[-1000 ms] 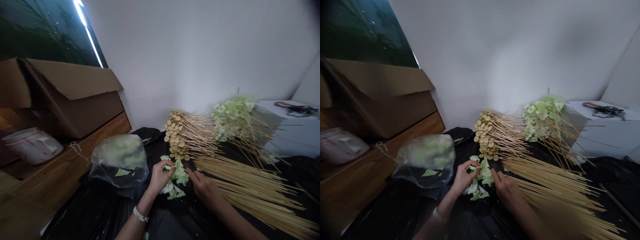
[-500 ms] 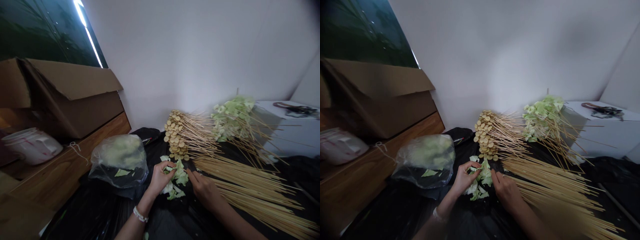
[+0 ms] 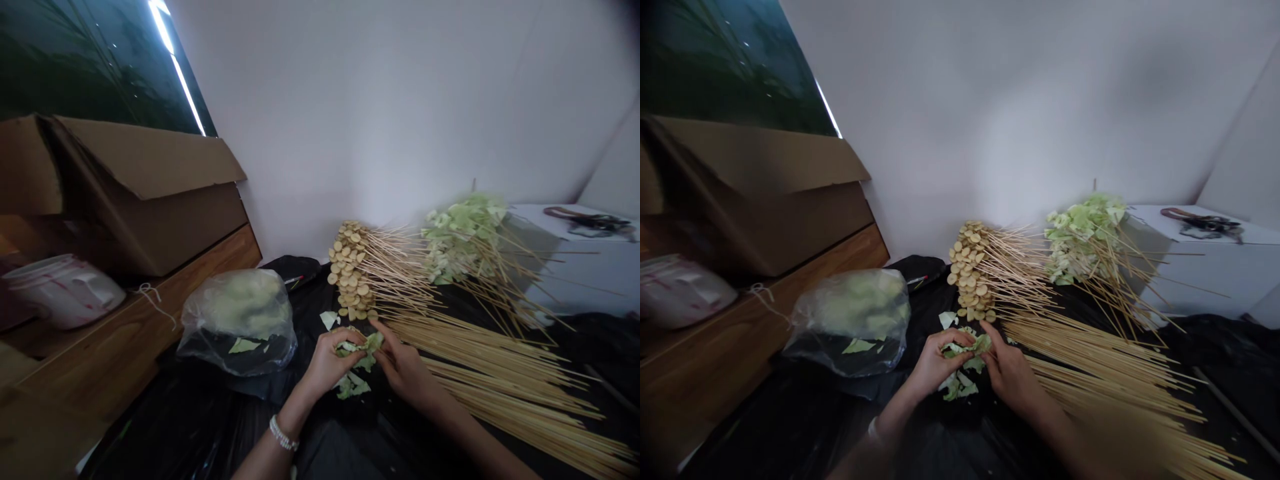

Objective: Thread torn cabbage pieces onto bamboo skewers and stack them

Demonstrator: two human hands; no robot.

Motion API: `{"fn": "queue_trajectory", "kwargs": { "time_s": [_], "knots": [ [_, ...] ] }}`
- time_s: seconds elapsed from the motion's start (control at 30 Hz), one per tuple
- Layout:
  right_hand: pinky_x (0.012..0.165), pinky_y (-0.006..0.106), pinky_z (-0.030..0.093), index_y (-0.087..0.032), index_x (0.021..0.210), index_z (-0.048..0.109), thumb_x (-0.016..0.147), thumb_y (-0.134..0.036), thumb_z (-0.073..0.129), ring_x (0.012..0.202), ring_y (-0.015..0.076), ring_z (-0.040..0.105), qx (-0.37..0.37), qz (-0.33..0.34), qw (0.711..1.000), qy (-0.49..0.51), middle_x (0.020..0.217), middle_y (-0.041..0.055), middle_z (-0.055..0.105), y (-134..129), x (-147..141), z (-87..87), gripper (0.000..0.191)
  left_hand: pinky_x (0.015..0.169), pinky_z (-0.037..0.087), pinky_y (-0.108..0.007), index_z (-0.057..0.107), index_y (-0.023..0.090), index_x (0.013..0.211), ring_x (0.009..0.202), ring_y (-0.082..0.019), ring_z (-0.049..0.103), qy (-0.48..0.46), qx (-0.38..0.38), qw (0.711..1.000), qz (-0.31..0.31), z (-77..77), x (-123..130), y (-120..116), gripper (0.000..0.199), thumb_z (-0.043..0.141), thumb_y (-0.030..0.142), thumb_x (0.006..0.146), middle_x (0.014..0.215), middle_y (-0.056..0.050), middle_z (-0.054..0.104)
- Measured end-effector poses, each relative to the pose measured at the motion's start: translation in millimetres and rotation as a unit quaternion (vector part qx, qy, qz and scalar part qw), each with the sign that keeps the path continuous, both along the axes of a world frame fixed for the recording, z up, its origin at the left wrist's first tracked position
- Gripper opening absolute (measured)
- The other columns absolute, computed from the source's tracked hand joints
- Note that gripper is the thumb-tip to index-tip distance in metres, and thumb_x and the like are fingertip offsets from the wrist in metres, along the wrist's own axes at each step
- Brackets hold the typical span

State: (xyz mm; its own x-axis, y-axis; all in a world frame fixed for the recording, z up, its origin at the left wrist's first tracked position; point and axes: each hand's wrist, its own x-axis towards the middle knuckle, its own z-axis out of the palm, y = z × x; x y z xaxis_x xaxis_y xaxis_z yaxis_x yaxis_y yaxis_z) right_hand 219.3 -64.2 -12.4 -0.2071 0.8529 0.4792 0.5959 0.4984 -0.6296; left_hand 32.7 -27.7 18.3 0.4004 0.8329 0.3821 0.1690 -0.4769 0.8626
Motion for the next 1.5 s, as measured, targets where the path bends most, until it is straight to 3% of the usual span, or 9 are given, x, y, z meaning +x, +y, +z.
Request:
{"fn": "queue_trajectory", "kwargs": {
  "time_s": [0.17, 0.33, 0.57, 0.87, 0.93, 1.07, 1.3, 1.4, 1.5],
  "knots": [
    [0.067, 0.027, 0.051, -0.019, 0.115, 0.056, 0.093, -0.025, 0.039, 0.071, 0.0177, 0.067, 0.003, -0.034, 0.999, -0.011, 0.083, 0.0036, 0.071, 3, 5, -3.5, 0.028, 0.082, 0.049, -0.028, 0.073, 0.019, 0.087, 0.087, -0.02, 0.066, 0.04, 0.027, 0.999, 0.026, -1.7, -3, 3, 0.013, 0.071, 0.023, 0.075, 0.09, -0.006, 0.072],
    [0.078, 0.03, 0.053, -0.018, 0.116, 0.056, 0.095, -0.025, 0.038, 0.088, 0.0196, 0.069, 0.048, -0.081, 0.995, -0.033, 0.102, 0.0078, 0.071, 2, 3, -9.2, 0.029, 0.079, 0.047, -0.025, 0.071, 0.02, 0.092, 0.085, -0.016, 0.064, 0.108, 0.066, 0.991, 0.041, -4.4, -8, 5, 0.015, 0.062, 0.018, 0.081, 0.09, -0.004, 0.07],
    [0.074, 0.026, 0.054, -0.02, 0.119, 0.055, 0.095, -0.02, 0.036, 0.088, 0.0176, 0.069, 0.052, -0.046, 0.995, -0.074, 0.105, 0.0058, 0.071, -4, -1, -6.6, 0.03, 0.077, 0.043, -0.024, 0.064, 0.019, 0.092, 0.082, -0.015, 0.06, 0.172, 0.098, 0.98, 0.033, -8.7, -10, 6, 0.023, 0.05, 0.007, 0.078, 0.089, -0.002, 0.066],
    [0.077, 0.026, 0.055, -0.018, 0.121, 0.054, 0.095, -0.017, 0.036, 0.087, 0.0168, 0.069, 0.087, -0.034, 0.991, -0.093, 0.103, 0.0073, 0.071, -6, -7, -10.2, 0.031, 0.074, 0.04, -0.026, 0.062, 0.018, 0.068, 0.078, -0.015, 0.053, 0.124, 0.102, 0.985, 0.062, -8.3, -11, 7, 0.023, 0.046, 0.007, 0.08, 0.077, -0.002, 0.055],
    [0.078, 0.026, 0.055, -0.018, 0.121, 0.054, 0.096, -0.017, 0.036, 0.088, 0.0165, 0.069, 0.096, -0.044, 0.99, -0.092, 0.105, 0.0072, 0.071, -5, -5, -9.9, 0.031, 0.072, 0.041, -0.027, 0.064, 0.018, 0.072, 0.076, -0.015, 0.054, 0.082, 0.071, 0.991, 0.077, -9.2, -10, 8, 0.022, 0.047, 0.011, 0.083, 0.077, -0.002, 0.056],
    [0.079, 0.025, 0.055, -0.017, 0.121, 0.053, 0.096, -0.019, 0.039, 0.096, 0.0166, 0.068, 0.119, -0.069, 0.987, -0.082, 0.111, 0.007, 0.069, -3, 0, -8.7, 0.029, 0.062, 0.046, -0.025, 0.061, 0.019, 0.103, 0.067, -0.015, 0.061, -0.07, -0.08, 0.99, 0.096, -13.0, -7, 13, 0.021, 0.057, 0.028, 0.084, 0.084, -0.003, 0.062],
    [0.081, 0.026, 0.055, -0.019, 0.118, 0.056, 0.095, -0.017, 0.039, 0.095, 0.0165, 0.068, 0.124, -0.071, 0.986, -0.085, 0.109, 0.0059, 0.07, -2, 1, -8.7, 0.028, 0.051, 0.042, -0.018, 0.058, 0.018, 0.1, 0.054, -0.009, 0.056, -0.226, -0.215, 0.94, 0.136, -17.2, -6, 19, 0.036, 0.072, 0.037, 0.072, 0.068, 0.002, 0.06],
    [0.081, 0.027, 0.055, -0.018, 0.118, 0.056, 0.096, -0.018, 0.039, 0.095, 0.0169, 0.068, 0.128, -0.089, 0.985, -0.078, 0.109, 0.0064, 0.07, -2, 3, -9.5, 0.028, 0.055, 0.044, -0.018, 0.059, 0.018, 0.1, 0.061, -0.009, 0.059, -0.287, -0.254, 0.907, 0.171, -13.7, -11, 22, 0.04, 0.075, 0.037, 0.068, 0.074, 0.002, 0.061],
    [0.081, 0.029, 0.055, -0.019, 0.12, 0.055, 0.095, -0.019, 0.04, 0.095, 0.0179, 0.067, 0.121, -0.102, 0.984, -0.081, 0.108, 0.0071, 0.069, -2, 4, -9.3, 0.029, 0.073, 0.051, -0.025, 0.06, 0.018, 0.1, 0.08, -0.014, 0.066, -0.338, -0.297, 0.88, 0.152, -9.3, -15, 24, 0.04, 0.076, 0.032, 0.067, 0.087, -0.002, 0.065]
  ]
}}
